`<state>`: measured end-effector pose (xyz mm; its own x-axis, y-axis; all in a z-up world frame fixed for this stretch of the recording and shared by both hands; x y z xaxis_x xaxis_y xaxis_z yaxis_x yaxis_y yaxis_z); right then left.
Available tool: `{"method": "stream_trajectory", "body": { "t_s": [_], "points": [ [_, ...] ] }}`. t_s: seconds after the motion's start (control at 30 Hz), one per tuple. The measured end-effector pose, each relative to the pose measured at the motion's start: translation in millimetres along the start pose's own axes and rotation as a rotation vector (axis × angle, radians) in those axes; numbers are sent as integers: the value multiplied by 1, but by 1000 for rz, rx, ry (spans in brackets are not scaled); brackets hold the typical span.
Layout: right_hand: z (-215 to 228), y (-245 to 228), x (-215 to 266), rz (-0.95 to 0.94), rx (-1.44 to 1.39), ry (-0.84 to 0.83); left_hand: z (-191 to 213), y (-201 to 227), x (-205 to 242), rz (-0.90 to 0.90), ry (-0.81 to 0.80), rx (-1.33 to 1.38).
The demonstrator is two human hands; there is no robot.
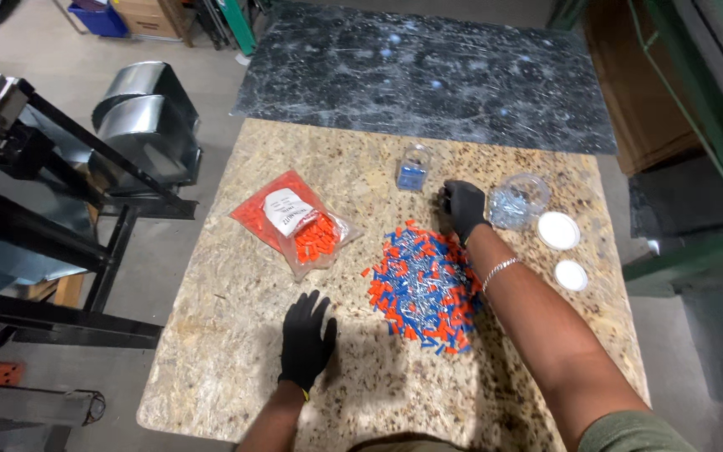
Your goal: The person sorts a mixed pile of orange and blue plastic fasteners on a workbench. They repeatedly pick up individual fasteners and place them into separate clear jars, one for each color.
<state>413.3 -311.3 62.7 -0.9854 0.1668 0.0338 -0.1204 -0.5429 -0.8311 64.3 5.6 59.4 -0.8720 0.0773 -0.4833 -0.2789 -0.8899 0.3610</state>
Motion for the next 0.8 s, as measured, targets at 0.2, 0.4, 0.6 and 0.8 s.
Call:
{"method": "stream_trajectory", "body": {
  "t_s": [0.2, 0.4, 0.6, 0.8],
  "points": [
    [37, 24, 49, -44, -78, 6, -6, -1, 11, -46, 155, -72],
    [72, 17, 105, -165, -229, -7, -15, -11, 13, 37, 39, -34],
    [68, 37, 130, 7, -2, -138, -21, -11, 17, 17, 114, -187],
    [59, 35, 163, 47, 213, -151, -22, -14, 20, 11, 119, -182]
  ]
}}
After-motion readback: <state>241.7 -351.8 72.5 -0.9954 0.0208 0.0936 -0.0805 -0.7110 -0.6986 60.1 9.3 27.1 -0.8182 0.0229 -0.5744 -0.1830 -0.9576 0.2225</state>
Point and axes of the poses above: each hand's wrist, its own x-axis away from the middle knuckle, its own z-axis out of the back of the hand, y = z × x, the point moved 7 cm from there along -x, towards the middle knuckle, and after that the axes turned 8 degrees about -z, right-handed, at the moved point
